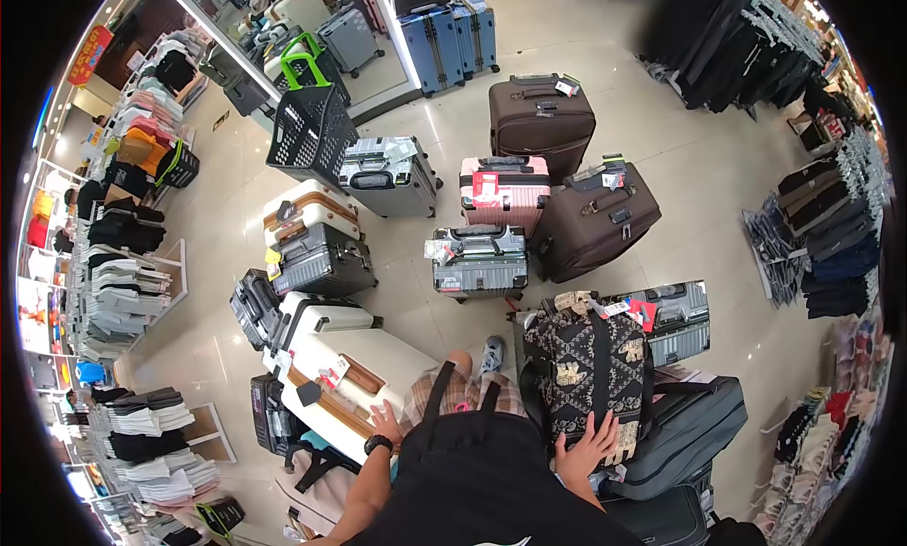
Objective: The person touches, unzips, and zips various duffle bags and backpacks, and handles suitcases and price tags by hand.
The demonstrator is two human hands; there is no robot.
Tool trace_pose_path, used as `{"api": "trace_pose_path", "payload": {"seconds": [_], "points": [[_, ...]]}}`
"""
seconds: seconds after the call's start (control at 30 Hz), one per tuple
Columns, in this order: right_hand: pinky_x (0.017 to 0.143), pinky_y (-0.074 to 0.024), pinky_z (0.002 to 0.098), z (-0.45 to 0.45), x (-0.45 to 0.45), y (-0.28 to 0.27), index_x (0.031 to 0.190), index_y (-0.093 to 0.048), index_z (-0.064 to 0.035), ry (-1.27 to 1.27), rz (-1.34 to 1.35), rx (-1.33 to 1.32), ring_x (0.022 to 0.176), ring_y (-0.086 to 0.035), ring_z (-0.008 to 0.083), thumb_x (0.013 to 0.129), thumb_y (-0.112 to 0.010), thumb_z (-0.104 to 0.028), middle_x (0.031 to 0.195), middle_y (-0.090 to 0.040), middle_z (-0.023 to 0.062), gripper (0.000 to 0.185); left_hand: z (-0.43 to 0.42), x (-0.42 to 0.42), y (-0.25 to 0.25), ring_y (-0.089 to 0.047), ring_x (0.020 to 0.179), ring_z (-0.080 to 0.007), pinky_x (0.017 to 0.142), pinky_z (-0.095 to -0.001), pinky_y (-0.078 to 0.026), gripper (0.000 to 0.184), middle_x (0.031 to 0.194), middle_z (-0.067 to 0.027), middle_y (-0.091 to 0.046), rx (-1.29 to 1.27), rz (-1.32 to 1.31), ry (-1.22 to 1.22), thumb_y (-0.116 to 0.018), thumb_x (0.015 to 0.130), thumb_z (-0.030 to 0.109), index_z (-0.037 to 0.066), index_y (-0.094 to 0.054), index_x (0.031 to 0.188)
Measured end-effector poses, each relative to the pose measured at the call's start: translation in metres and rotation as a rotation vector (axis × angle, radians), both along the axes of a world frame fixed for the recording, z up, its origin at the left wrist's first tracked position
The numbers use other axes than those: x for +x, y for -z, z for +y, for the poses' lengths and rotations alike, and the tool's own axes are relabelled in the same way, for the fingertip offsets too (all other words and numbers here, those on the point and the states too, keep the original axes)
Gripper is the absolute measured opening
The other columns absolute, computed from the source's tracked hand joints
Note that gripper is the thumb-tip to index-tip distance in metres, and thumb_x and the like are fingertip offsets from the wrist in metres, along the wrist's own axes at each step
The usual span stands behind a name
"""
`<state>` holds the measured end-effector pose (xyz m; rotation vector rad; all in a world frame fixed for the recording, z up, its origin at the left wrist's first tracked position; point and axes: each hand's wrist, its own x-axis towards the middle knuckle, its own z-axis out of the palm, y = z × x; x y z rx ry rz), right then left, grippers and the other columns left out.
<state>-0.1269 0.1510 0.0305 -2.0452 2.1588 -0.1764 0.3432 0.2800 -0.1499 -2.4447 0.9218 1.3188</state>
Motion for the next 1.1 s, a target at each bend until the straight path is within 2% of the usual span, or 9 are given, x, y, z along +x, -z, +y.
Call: {"api": "trace_pose_path", "payload": {"seconds": [0.1, 0.27, 0.33, 0.53, 0.57, 0.63, 0.8, 0.93, 1.1], "points": [[0.124, -0.0144, 0.0657, 0.001, 0.001, 0.000, 0.156, -0.044, -0.0033, 0.007, -0.005, 0.018, 0.158, -0.017, 0.0507, 0.084, -0.072, -0.037, 0.171, -0.024, 0.0287, 0.084, 0.000, 0.001, 0.001, -0.003, 0.159, -0.0601, 0.126, -0.0645, -0.025, 0.135, 0.171, -0.0339, 0.021, -0.004, 0.039, -0.037, -0.086, 0.082, 0.050, 0.029, 0.013, 0.170], [0.123, -0.0148, 0.0663, 0.001, 0.006, 0.000, 0.155, -0.043, -0.0020, 0.004, 0.023, 0.014, 0.158, -0.017, 0.0517, 0.084, -0.070, -0.038, 0.170, -0.026, 0.0294, 0.085, 0.039, 0.017, 0.091, -0.002, 0.158, -0.0610, 0.127, -0.0660, -0.021, 0.117, 0.170, -0.0339, 0.025, -0.080, 0.021, -0.089, -0.065, 0.091, 0.071, 0.035, 0.013, 0.170], [0.123, -0.0158, 0.0658, -0.001, 0.009, -0.003, 0.156, -0.043, -0.0021, 0.009, 0.026, 0.004, 0.157, -0.019, 0.0522, 0.085, -0.068, -0.037, 0.169, -0.027, 0.0298, 0.083, 0.035, 0.024, 0.088, -0.017, 0.154, -0.0552, 0.126, -0.0606, -0.024, 0.094, 0.167, -0.0339, -0.005, -0.141, 0.031, -0.333, -0.058, 0.096, 0.068, 0.024, -0.013, 0.166], [0.122, -0.0188, 0.0663, -0.003, 0.013, 0.000, 0.156, -0.043, -0.0024, 0.000, 0.043, -0.054, 0.155, -0.025, 0.0533, 0.090, -0.061, -0.038, 0.167, -0.032, 0.0307, 0.078, -0.094, 0.070, -0.036, -0.067, 0.124, -0.0463, 0.108, -0.0533, -0.052, 0.052, 0.124, -0.0301, -0.072, 0.194, 0.084, 0.230, -0.065, 0.098, 0.046, 0.003, -0.075, 0.126], [0.122, -0.0188, 0.0675, -0.003, 0.014, 0.002, 0.156, -0.043, -0.0018, -0.005, 0.054, -0.065, 0.155, -0.026, 0.0539, 0.090, -0.060, -0.038, 0.167, -0.032, 0.0307, 0.077, -0.078, 0.100, 0.012, -0.071, 0.114, -0.0455, 0.091, -0.0532, -0.060, 0.045, 0.118, -0.0276, -0.075, -0.090, 0.180, 0.265, -0.069, 0.096, 0.040, 0.002, -0.076, 0.118], [0.120, -0.0190, 0.0695, -0.004, 0.019, 0.003, 0.155, -0.042, -0.0016, 0.001, 0.075, -0.052, 0.154, -0.025, 0.0549, 0.089, -0.061, -0.037, 0.167, -0.031, 0.0313, 0.078, -0.103, 0.145, 0.066, -0.071, 0.113, -0.0455, 0.092, -0.0535, -0.060, 0.045, 0.118, -0.0280, -0.074, -0.084, 0.197, 0.335, -0.071, 0.094, 0.041, 0.003, -0.076, 0.118], [0.121, -0.0203, 0.0686, -0.016, 0.045, -0.012, 0.149, -0.040, 0.0036, 0.099, 0.123, 0.043, 0.156, -0.023, 0.0528, 0.086, -0.062, -0.025, 0.167, -0.029, 0.0300, 0.073, -0.192, 0.217, 0.049, -0.071, 0.107, -0.0478, 0.090, -0.0534, -0.058, 0.040, 0.110, -0.0307, -0.074, -0.172, 0.434, 0.545, -0.069, 0.092, 0.035, 0.003, -0.075, 0.116], [0.120, -0.0235, 0.0638, -0.055, 0.095, -0.007, 0.151, -0.039, -0.0010, 0.732, 0.064, 0.116, 0.155, -0.027, 0.0458, 0.096, -0.062, -0.024, 0.167, -0.029, 0.0236, 0.064, -0.252, 0.266, 0.029, -0.070, 0.105, -0.0483, 0.094, -0.0527, -0.057, 0.034, 0.109, -0.0277, -0.075, -0.233, 0.169, 0.320, -0.064, 0.092, 0.029, 0.008, -0.077, 0.114], [0.121, -0.0267, 0.0565, -0.112, 0.213, -0.001, 0.147, -0.045, 0.0026, 0.613, 0.137, -0.187, 0.149, -0.036, 0.0445, 0.086, -0.070, -0.009, 0.159, -0.040, 0.0259, 0.066, -0.297, 0.352, 0.072, -0.071, 0.108, -0.0459, 0.098, -0.0508, -0.057, 0.033, 0.114, -0.0208, -0.076, -0.149, 0.236, 0.378, -0.062, 0.092, 0.032, 0.010, -0.079, 0.109]]}}
